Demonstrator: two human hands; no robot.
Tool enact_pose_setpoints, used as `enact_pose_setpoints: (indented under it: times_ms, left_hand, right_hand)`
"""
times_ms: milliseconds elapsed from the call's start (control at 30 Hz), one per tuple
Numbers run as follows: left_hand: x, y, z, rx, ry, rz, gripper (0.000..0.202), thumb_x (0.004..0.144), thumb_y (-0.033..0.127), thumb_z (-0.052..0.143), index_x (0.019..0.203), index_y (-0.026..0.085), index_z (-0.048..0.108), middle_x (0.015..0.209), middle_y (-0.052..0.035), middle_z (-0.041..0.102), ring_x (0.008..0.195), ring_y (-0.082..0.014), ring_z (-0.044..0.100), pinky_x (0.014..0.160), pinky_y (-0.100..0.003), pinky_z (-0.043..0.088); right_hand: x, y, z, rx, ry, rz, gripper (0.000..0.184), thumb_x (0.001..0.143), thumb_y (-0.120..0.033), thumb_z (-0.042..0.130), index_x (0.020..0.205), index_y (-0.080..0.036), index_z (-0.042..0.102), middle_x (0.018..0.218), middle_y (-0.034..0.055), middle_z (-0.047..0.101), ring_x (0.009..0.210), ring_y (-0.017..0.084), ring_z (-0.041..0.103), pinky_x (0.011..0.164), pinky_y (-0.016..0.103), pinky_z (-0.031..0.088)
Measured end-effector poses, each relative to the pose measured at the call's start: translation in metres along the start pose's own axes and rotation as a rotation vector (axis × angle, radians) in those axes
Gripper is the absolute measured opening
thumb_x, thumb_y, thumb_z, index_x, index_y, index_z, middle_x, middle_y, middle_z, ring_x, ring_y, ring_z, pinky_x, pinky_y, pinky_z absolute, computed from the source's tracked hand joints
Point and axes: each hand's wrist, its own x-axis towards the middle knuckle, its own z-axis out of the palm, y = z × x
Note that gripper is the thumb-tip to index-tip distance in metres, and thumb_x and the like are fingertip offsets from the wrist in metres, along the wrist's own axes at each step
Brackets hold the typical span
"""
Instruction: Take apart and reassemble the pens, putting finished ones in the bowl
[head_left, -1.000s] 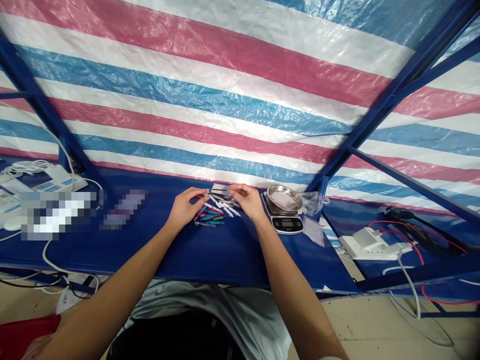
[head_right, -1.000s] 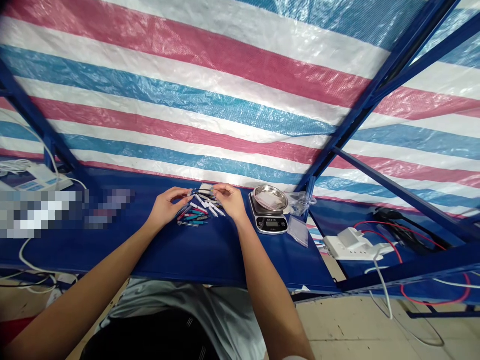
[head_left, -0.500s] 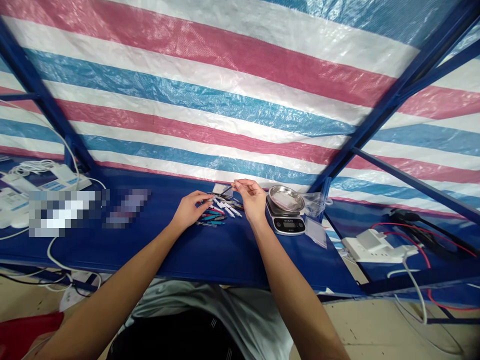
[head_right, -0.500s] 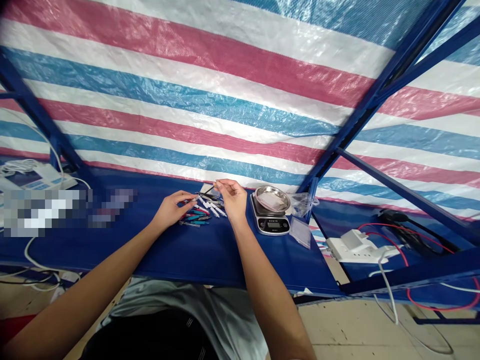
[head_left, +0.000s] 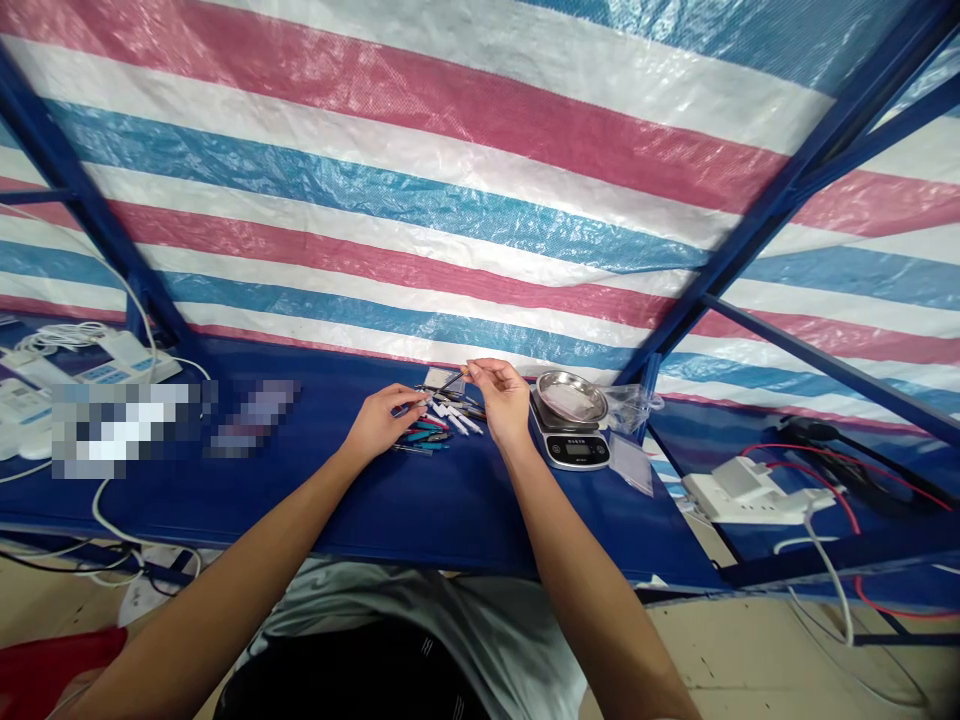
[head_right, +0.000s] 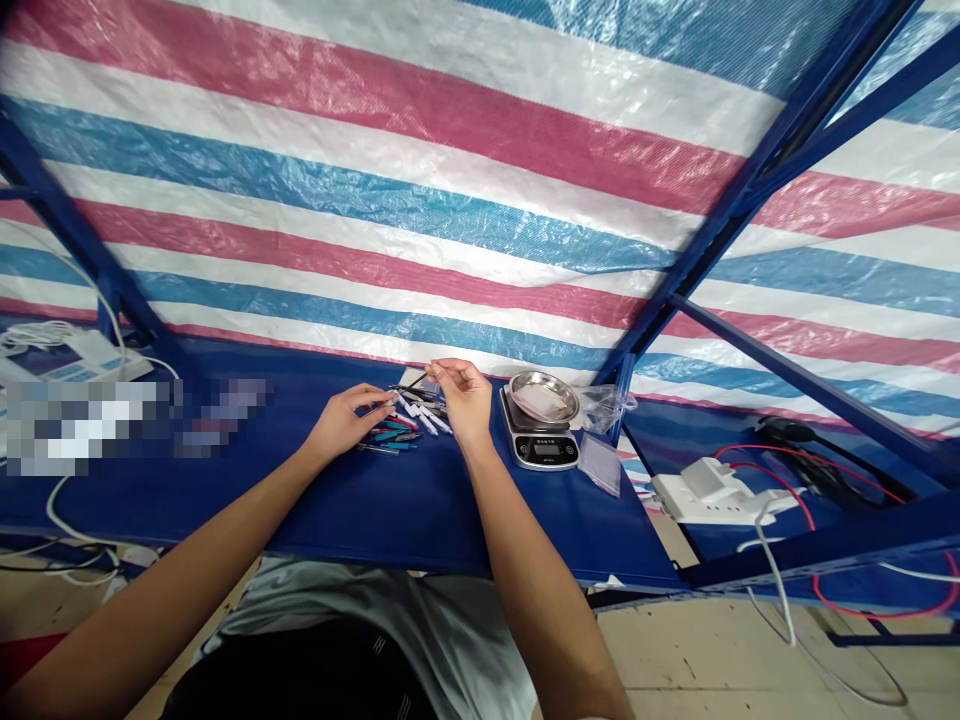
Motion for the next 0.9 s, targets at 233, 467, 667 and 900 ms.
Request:
enact_pose_setpoints:
  times_ms: [233,467,667,900]
  left_hand:
    - [0.000,0.002,0.000,-0.028,0.005,-0.016,0.038,0.096,0.056,0.069,0.119,0.030,0.083,0.117,-0.0080,0.078,0.101,-0.0261,0.074,0.092,-0.037,0.059]
    - [-0.001,0.002,0.002,-0.044,-0.004,0.015,0.039,0.097,0.056,0.070,0.121,0.029,0.083,0.118,-0.0085,0.078,0.102,-0.0272,0.074,0.091,-0.038,0.059]
    - [-0.002,0.006,-0.001,-0.037,0.011,0.008,0.037,0.097,0.056,0.069,0.118,0.028,0.083,0.116,-0.0081,0.078,0.101,-0.0265,0.074,0.090,-0.037,0.058]
    - [-0.002,0.007,-0.003,-0.008,0.024,0.032,0.036,0.101,0.053,0.064,0.119,0.028,0.082,0.111,-0.0077,0.078,0.094,-0.0248,0.073,0.086,-0.036,0.057]
  right_hand:
    - [0.000,0.000,-0.001,-0.017,-0.010,0.027,0.033,0.085,-0.050,0.084,0.102,-0.023,0.075,0.101,0.0053,0.081,0.103,0.025,0.079,0.100,0.044,0.064]
    - [-0.010,0.010,0.008,-0.032,-0.156,0.120,0.035,0.080,-0.052,0.087,0.096,-0.023,0.077,0.098,0.0052,0.081,0.093,0.024,0.079,0.096,0.043,0.065]
    - [-0.012,0.017,0.007,-0.110,-0.213,0.145,0.036,0.082,-0.055,0.085,0.096,-0.023,0.079,0.099,0.0050,0.082,0.088,0.023,0.077,0.089,0.039,0.065]
    - [-0.016,0.022,0.011,-0.129,-0.271,0.155,0.033,0.081,-0.052,0.085,0.096,-0.023,0.080,0.097,0.0052,0.081,0.089,0.023,0.076,0.081,0.035,0.064]
